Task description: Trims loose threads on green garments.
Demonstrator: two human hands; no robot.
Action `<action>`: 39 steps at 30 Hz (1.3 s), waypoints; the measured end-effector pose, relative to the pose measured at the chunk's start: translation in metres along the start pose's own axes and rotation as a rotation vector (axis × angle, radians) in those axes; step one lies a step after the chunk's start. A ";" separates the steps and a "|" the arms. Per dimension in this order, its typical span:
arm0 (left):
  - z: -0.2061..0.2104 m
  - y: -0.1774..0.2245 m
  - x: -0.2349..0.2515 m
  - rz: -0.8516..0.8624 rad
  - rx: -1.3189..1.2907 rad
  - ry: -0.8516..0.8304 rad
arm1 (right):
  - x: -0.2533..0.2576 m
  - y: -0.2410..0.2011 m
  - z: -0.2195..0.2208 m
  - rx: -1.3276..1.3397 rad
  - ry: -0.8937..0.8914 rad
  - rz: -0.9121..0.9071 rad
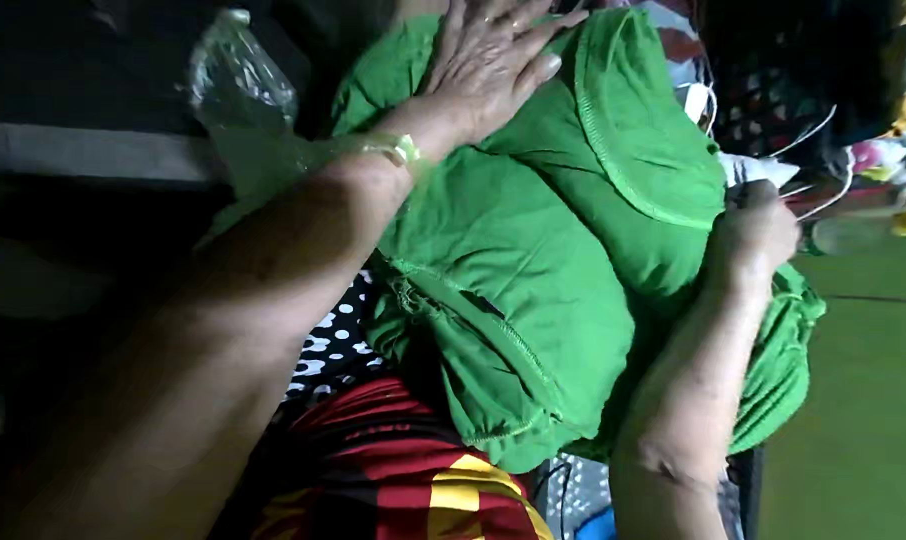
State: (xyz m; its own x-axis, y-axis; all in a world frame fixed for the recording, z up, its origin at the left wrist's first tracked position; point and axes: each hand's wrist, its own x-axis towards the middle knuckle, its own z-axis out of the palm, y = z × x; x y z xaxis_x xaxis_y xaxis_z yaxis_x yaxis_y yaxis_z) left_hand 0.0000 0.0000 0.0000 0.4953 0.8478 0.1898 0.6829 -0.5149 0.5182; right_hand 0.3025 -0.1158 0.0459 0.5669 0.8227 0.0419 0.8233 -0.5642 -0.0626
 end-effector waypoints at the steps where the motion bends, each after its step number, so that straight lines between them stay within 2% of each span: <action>1: 0.001 -0.008 0.000 -0.001 -0.009 -0.033 | -0.003 -0.009 -0.003 -0.002 -0.020 -0.022; 6: -0.031 -0.017 -0.032 0.074 -0.065 -0.082 | -0.030 0.016 -0.020 0.210 0.158 -0.277; 9: -0.042 -0.029 -0.063 0.142 -0.140 0.058 | -0.047 0.024 -0.038 0.314 0.138 -0.337; 12: -0.047 -0.030 -0.089 0.110 -0.265 0.164 | -0.059 0.016 -0.056 0.333 0.197 -0.370; 15: -0.039 -0.032 -0.106 0.097 -0.336 0.306 | -0.069 0.003 -0.062 0.327 0.374 -0.430; 17: -0.034 -0.031 -0.122 0.088 -0.346 0.400 | -0.077 -0.004 -0.058 0.379 0.516 -0.539; 18: -0.031 -0.030 -0.134 0.095 -0.359 0.429 | -0.085 -0.009 -0.056 0.422 0.525 -0.621; 19: -0.028 -0.030 -0.148 0.109 -0.368 0.418 | -0.099 -0.016 -0.053 0.479 0.454 -0.714; 20: -0.023 -0.030 -0.164 0.128 -0.374 0.339 | -0.117 -0.026 -0.050 0.533 0.293 -0.814; 22: -0.010 -0.029 -0.190 0.133 -0.367 0.079 | -0.153 -0.049 -0.032 0.569 -0.120 -0.980; 23: -0.002 -0.030 -0.199 0.133 -0.364 0.001 | -0.167 -0.062 -0.018 0.540 -0.262 -1.040; 24: 0.006 -0.032 -0.205 0.142 -0.343 -0.008 | -0.178 -0.072 -0.005 0.496 -0.341 -1.077; 27: 0.014 -0.033 -0.210 0.150 -0.326 0.095 | -0.193 -0.084 0.018 0.399 -0.317 -1.102; 31: -0.006 -0.022 -0.195 0.187 -0.288 0.218 | -0.188 -0.083 0.008 0.553 -0.343 -1.030; 34: -0.006 -0.005 -0.184 0.169 -0.203 0.396 | -0.176 -0.083 0.002 0.640 -0.239 -0.948; 36: 0.008 0.013 -0.182 0.081 -0.163 0.523 | -0.165 -0.080 -0.002 0.625 -0.172 -0.883; 37: 0.015 0.023 -0.181 0.010 -0.132 0.522 | -0.160 -0.078 -0.003 0.617 -0.157 -0.856; 39: 0.023 0.039 -0.172 -0.160 -0.137 0.394 | -0.150 -0.075 -0.004 0.582 -0.137 -0.835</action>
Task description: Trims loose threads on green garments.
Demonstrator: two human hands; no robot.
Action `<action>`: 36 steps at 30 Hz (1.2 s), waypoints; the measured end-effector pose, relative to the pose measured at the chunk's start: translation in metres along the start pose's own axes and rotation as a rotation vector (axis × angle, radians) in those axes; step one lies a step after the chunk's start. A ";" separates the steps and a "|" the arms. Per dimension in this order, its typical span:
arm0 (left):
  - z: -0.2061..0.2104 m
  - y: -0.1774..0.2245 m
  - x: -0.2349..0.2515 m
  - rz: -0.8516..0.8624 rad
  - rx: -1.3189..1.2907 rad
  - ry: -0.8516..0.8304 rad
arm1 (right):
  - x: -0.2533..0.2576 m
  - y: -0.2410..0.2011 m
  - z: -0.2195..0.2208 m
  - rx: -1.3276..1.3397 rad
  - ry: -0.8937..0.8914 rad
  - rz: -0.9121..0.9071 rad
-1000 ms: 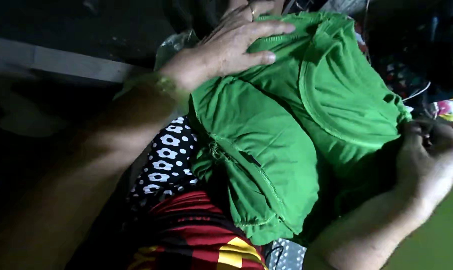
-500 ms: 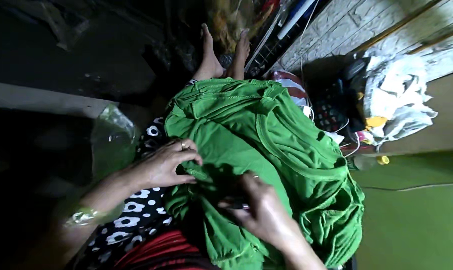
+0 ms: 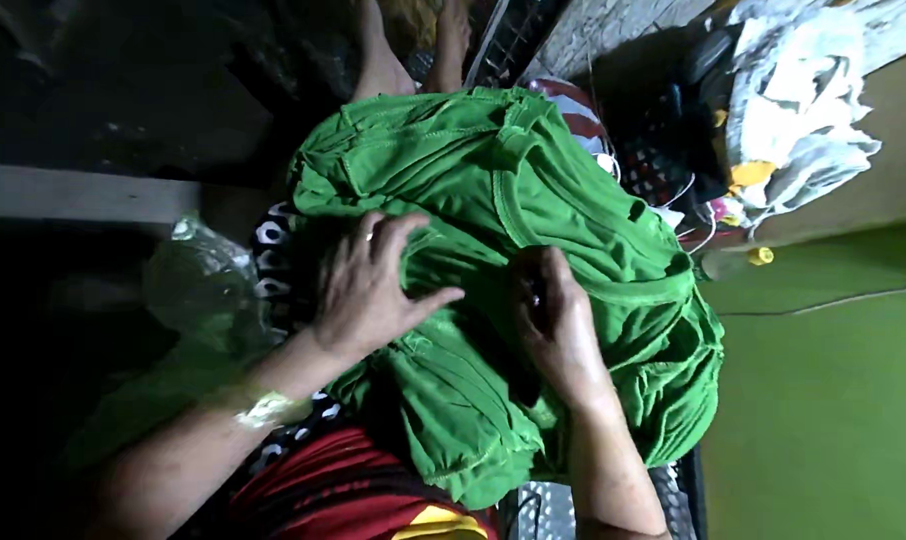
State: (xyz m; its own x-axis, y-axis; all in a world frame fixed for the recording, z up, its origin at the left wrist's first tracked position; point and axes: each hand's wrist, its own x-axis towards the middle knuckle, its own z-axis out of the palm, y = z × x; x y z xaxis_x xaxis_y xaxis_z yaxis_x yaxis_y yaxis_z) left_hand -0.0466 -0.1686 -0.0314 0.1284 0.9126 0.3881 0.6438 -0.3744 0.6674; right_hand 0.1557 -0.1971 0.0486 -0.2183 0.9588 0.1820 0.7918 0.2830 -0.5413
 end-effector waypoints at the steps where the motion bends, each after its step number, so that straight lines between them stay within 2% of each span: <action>1: 0.004 0.004 0.004 -0.077 -0.014 -0.059 | 0.001 0.004 0.000 -0.034 0.012 -0.018; 2: 0.007 0.005 0.009 -0.130 -0.036 -0.091 | 0.001 0.010 0.001 -0.082 0.037 -0.056; 4: 0.010 -0.001 0.013 -0.114 -0.084 -0.041 | 0.001 0.023 0.005 -0.201 0.117 -0.149; 7: 0.009 -0.026 0.005 0.108 -0.170 0.071 | -0.006 0.047 0.014 -0.313 0.150 -0.232; 9: 0.004 -0.044 -0.006 0.155 -0.188 -0.046 | -0.011 0.059 0.020 -0.277 0.080 -0.240; 11: -0.005 -0.056 -0.016 0.115 -0.191 -0.260 | -0.014 0.064 0.019 -0.208 0.037 -0.232; 13: -0.017 -0.059 -0.018 0.065 -0.219 -0.355 | -0.013 0.065 0.017 -0.158 0.026 -0.183; 16: -0.027 -0.046 -0.011 0.016 -0.240 -0.213 | -0.009 0.057 0.016 -0.195 0.069 -0.138; 19: -0.024 -0.025 0.004 0.057 -0.257 -0.073 | -0.004 0.044 0.015 -0.314 0.131 -0.195; 23: -0.005 -0.009 0.013 0.104 -0.328 -0.074 | 0.007 0.034 0.016 -0.247 0.084 -0.380; 25: 0.004 -0.008 0.011 0.090 -0.304 -0.095 | 0.012 0.037 0.022 -0.148 -0.004 -0.320; 27: 0.013 -0.008 0.009 0.063 -0.305 -0.077 | 0.014 0.038 0.022 -0.081 -0.079 -0.174; 30: 0.017 -0.002 0.005 0.043 -0.243 -0.056 | 0.011 0.034 0.017 -0.004 -0.104 -0.030; 36: 0.016 -0.003 0.008 0.141 -0.146 -0.060 | 0.008 0.035 0.017 -0.004 -0.060 -0.082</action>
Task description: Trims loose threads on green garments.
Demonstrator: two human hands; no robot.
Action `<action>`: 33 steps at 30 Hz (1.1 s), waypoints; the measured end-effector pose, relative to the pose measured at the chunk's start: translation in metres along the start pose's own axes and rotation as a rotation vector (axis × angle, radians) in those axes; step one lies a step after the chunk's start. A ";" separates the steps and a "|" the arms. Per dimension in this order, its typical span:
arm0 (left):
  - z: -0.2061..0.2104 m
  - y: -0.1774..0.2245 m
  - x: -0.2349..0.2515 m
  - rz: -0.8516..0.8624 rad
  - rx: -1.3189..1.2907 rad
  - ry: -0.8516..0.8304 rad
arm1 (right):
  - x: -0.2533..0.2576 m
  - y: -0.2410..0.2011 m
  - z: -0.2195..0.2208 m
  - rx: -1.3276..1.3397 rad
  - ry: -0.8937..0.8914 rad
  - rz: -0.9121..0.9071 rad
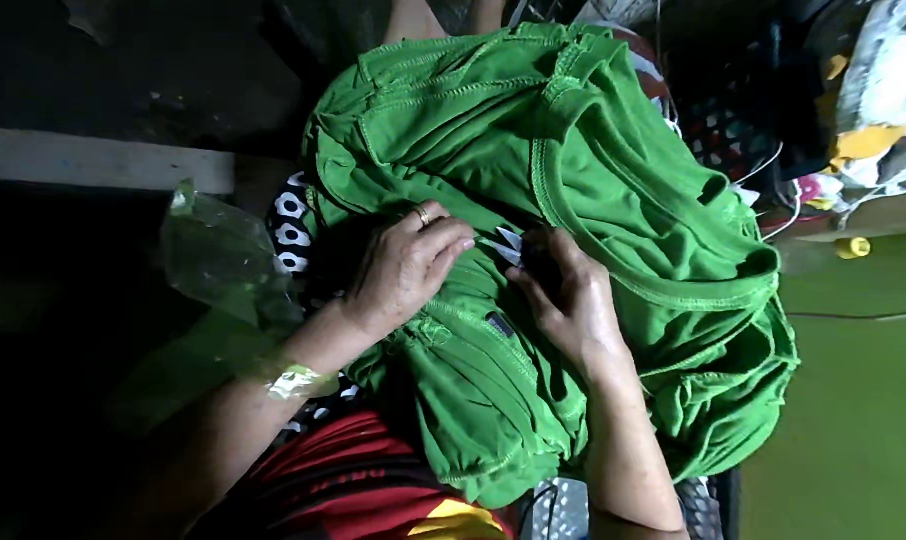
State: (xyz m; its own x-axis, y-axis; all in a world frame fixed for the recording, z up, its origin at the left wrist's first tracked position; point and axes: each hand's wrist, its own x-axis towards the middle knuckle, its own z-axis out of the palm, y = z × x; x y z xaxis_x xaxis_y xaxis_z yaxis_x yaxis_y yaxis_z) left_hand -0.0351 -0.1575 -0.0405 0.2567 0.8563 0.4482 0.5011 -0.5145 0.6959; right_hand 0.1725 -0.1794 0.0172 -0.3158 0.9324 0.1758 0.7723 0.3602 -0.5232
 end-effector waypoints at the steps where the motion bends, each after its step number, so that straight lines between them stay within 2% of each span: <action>1: -0.001 -0.001 0.001 -0.013 -0.013 -0.006 | 0.000 0.000 -0.001 -0.014 -0.013 -0.004; 13: 0.001 -0.003 0.000 0.029 0.017 0.053 | 0.015 -0.015 0.014 -0.297 -0.003 -0.083; 15: 0.001 -0.004 -0.002 -0.065 -0.075 0.063 | 0.015 -0.011 0.016 -0.257 0.008 -0.099; 18: 0.000 -0.007 -0.004 -0.253 -0.268 0.092 | 0.014 0.002 0.011 -0.054 -0.011 -0.051; 22: 0.005 -0.012 -0.005 -0.260 -0.280 0.115 | 0.011 0.009 0.008 0.202 0.015 0.007; 29: 0.006 -0.008 0.001 -0.152 -0.086 0.040 | 0.016 0.009 0.006 0.114 -0.016 -0.056; 33: -0.008 -0.003 0.004 -0.222 -0.122 -0.078 | 0.016 0.007 0.004 -0.005 -0.049 -0.114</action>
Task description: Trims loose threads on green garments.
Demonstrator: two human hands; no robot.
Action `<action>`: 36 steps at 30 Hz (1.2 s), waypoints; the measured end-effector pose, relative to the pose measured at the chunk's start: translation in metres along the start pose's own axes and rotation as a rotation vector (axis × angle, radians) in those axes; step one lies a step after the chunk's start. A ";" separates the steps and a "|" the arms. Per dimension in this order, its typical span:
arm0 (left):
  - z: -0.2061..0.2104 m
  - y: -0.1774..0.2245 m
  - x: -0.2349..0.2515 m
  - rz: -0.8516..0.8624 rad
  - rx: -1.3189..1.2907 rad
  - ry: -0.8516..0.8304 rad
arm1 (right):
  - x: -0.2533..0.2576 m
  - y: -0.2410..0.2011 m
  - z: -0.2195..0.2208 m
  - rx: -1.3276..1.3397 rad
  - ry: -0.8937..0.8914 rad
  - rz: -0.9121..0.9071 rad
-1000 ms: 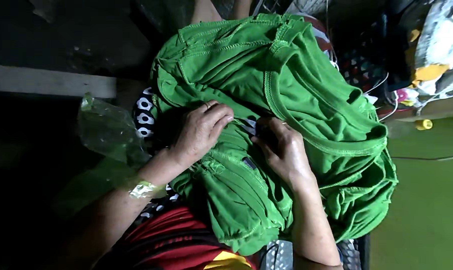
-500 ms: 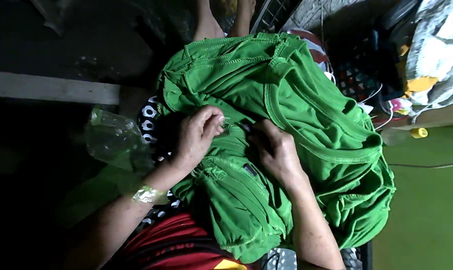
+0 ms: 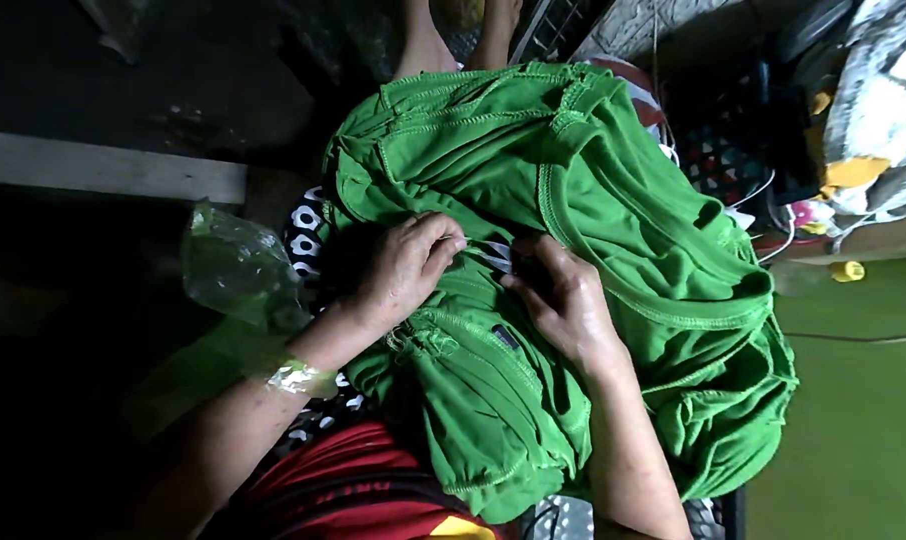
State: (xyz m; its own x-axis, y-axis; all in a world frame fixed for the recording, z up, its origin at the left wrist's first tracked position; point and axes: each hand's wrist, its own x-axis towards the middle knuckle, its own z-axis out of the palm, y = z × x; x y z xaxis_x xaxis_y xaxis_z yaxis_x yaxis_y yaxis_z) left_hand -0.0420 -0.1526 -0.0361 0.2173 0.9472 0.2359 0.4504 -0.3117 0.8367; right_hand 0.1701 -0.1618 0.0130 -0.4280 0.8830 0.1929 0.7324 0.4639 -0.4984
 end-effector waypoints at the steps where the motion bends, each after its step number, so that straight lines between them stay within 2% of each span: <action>1: -0.003 0.001 0.000 -0.013 -0.008 -0.026 | 0.001 -0.002 0.000 -0.040 -0.005 -0.013; 4: -0.004 0.000 0.000 0.002 -0.014 -0.037 | 0.006 -0.015 0.002 -0.185 -0.010 -0.022; 8: 0.000 0.000 -0.005 0.069 0.035 0.036 | 0.013 -0.026 0.007 -0.331 -0.025 -0.019; 15: 0.008 -0.003 -0.007 0.144 0.077 0.144 | 0.017 -0.013 0.011 -0.287 -0.023 -0.133; 18: 0.005 -0.002 -0.006 0.053 0.018 0.097 | 0.017 -0.009 0.008 -0.205 -0.035 -0.100; 22: 0.004 -0.003 -0.005 -0.060 -0.120 0.083 | 0.018 0.003 -0.004 0.000 -0.148 -0.025; 30: 0.008 -0.003 -0.008 0.024 -0.085 0.157 | 0.023 -0.011 0.004 -0.232 -0.104 -0.132; 36: -0.009 -0.006 -0.005 -0.197 -0.450 0.174 | 0.021 0.005 -0.003 0.071 -0.122 -0.028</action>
State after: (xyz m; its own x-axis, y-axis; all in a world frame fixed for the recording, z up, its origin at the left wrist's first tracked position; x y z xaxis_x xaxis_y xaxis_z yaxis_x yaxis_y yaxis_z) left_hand -0.0536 -0.1552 -0.0377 0.0010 0.9951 0.0989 0.0428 -0.0988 0.9942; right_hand 0.1667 -0.1407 0.0166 -0.5121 0.8524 0.1057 0.6820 0.4783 -0.5533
